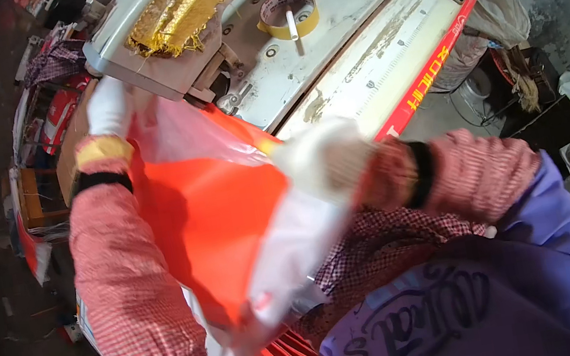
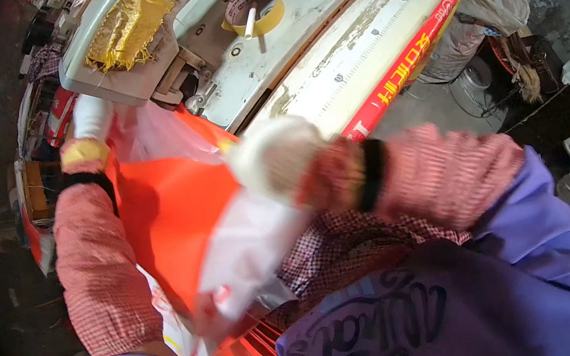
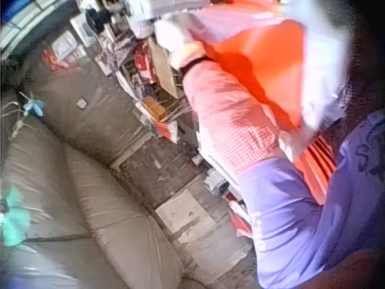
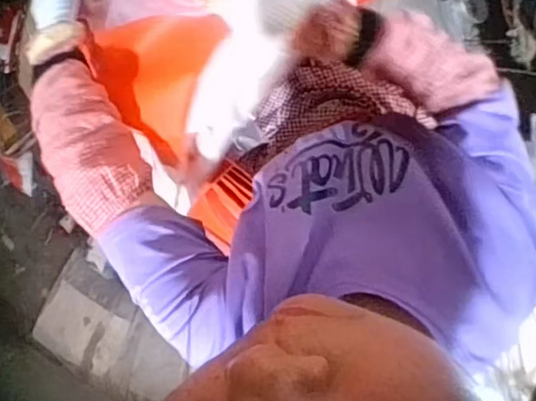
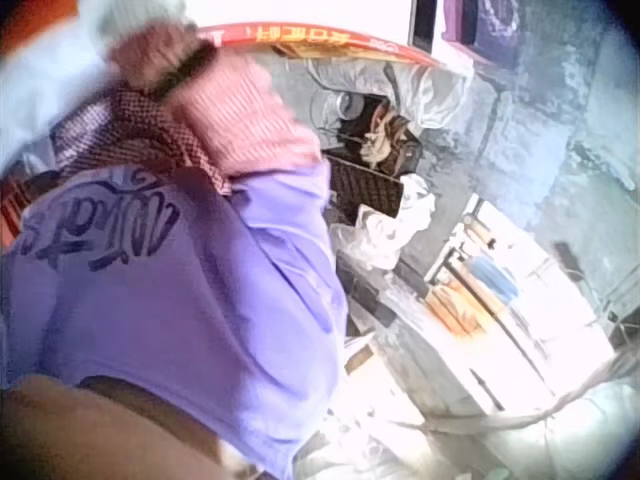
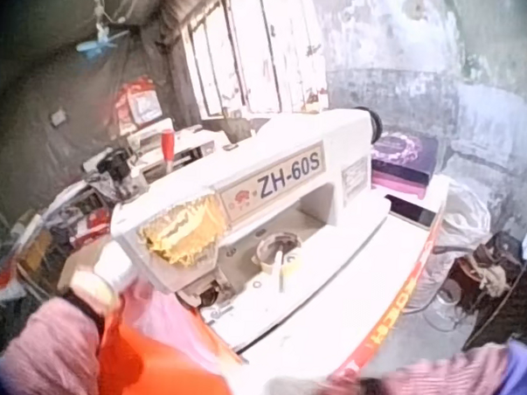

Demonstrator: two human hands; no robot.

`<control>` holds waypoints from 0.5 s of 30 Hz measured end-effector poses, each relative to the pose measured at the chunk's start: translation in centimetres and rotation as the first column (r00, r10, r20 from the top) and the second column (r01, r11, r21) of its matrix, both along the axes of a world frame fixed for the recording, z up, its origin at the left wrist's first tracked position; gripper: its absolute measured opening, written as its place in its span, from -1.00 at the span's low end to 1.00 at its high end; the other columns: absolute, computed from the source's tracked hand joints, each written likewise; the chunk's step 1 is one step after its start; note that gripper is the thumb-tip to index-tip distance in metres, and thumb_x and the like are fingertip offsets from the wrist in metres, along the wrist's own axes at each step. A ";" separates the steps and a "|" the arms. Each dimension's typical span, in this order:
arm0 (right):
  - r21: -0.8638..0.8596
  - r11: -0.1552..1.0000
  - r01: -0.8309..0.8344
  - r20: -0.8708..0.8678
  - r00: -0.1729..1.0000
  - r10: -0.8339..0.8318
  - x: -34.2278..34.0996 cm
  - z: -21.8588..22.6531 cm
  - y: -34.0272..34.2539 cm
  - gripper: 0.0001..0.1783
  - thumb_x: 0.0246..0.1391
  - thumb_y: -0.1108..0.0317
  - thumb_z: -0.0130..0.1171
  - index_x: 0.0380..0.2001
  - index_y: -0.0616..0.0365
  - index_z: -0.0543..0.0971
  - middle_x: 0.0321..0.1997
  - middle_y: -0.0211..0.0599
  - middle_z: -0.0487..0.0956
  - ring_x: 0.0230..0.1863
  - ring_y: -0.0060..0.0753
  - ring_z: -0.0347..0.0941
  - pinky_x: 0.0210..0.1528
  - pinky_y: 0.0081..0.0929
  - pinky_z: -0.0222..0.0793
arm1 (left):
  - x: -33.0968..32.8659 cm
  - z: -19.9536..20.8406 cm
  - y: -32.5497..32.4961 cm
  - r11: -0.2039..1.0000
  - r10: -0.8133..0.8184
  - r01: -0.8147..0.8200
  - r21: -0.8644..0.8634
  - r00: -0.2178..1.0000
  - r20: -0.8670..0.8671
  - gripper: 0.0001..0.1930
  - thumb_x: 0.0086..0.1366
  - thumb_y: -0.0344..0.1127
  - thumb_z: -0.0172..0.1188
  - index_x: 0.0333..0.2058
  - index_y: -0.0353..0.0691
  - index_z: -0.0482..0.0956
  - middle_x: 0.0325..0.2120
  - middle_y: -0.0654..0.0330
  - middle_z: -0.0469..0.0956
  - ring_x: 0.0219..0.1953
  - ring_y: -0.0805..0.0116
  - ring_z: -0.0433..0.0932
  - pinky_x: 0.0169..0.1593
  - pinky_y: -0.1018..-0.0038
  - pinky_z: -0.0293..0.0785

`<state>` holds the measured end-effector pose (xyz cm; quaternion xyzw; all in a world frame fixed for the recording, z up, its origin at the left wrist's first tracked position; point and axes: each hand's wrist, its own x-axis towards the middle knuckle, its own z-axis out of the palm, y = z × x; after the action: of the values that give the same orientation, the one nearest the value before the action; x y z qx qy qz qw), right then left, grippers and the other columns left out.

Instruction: Manually aligning, separating, and preparing large printed plastic agricultural bags next to an industrial bag sewing/sealing machine.

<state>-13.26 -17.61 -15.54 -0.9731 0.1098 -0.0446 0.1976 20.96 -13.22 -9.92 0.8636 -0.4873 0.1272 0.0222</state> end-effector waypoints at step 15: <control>0.111 0.618 -0.778 -0.078 0.613 0.786 14.3 -0.6 -9.4 -0.72 -0.17 0.22 0.13 -0.38 0.14 0.55 -0.35 -0.12 0.56 -0.37 -0.09 0.47 -0.35 -0.28 0.35 | -24.0 9.7 1.0 0.671 -0.620 0.549 0.498 0.784 -0.030 -0.86 -0.06 -0.30 0.16 -0.62 -0.21 0.45 -0.63 0.08 0.44 -0.48 0.04 0.42 -0.34 0.26 0.32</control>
<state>1.03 -27.02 -16.15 -0.9174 -0.3122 0.1073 0.2223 -3.03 -12.24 -0.19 0.6272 -0.7543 0.0490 -0.1879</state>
